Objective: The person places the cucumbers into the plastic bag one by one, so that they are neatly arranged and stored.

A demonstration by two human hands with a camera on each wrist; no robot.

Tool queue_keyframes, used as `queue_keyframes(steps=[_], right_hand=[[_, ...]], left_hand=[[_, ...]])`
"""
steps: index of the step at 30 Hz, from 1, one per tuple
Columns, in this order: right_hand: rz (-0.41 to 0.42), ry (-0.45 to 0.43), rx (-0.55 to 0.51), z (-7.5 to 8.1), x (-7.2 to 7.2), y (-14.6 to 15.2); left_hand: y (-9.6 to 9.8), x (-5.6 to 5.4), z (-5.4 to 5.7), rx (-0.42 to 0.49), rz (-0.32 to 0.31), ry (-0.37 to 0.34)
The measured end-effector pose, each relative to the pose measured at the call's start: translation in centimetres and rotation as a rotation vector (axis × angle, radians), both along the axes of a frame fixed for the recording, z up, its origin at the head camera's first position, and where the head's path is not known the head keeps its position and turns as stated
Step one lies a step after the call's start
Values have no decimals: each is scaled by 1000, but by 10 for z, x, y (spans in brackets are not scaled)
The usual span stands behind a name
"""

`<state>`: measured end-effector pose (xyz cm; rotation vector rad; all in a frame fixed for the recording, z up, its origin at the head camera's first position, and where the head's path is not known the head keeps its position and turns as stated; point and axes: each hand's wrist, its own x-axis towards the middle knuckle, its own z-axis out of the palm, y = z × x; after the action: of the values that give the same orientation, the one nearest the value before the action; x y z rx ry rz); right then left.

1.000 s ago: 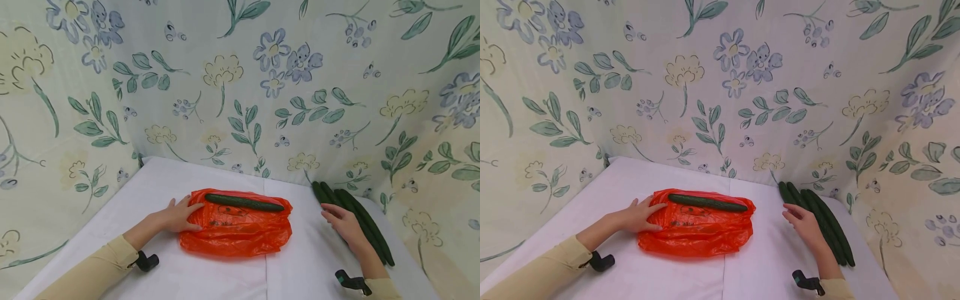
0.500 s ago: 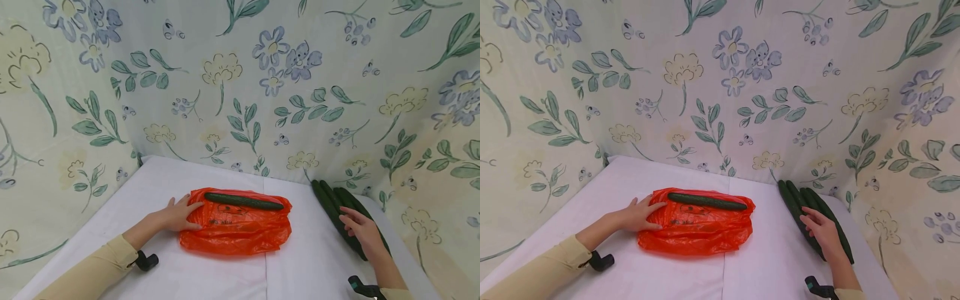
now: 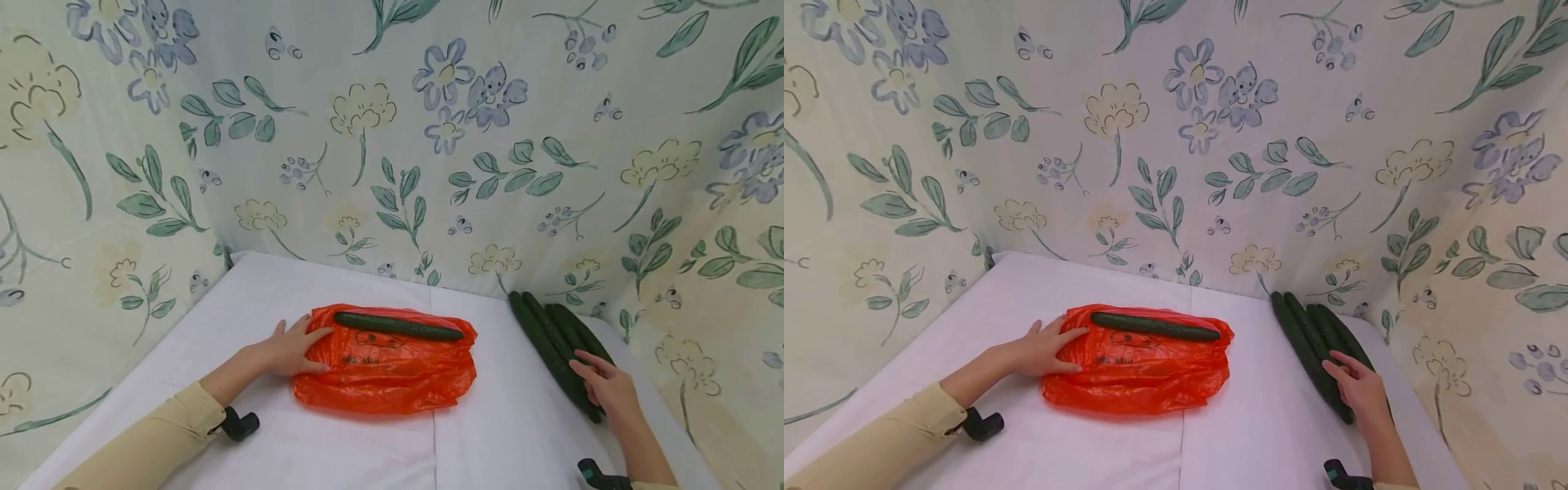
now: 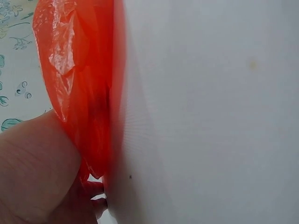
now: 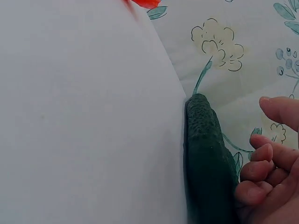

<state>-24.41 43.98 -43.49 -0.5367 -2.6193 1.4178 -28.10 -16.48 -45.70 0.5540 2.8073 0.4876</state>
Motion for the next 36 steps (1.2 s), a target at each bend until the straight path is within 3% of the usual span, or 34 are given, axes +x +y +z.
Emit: queue_keyframes(steps=[5,12,17,36], right_hand=[[-42,-39,-8,-5,-2,3],[-20,-100,162,-9,-5,4],[4,-134,217,-11,-7,3],[115,-188,258,-3,-5,-2]], left_hand=[[0,-1,-2,-8,-4,6],[0,-2,-4,-7,1,8],[1,-1,-3,-7,4,3],[-1,-4,-3,-16,7,3]])
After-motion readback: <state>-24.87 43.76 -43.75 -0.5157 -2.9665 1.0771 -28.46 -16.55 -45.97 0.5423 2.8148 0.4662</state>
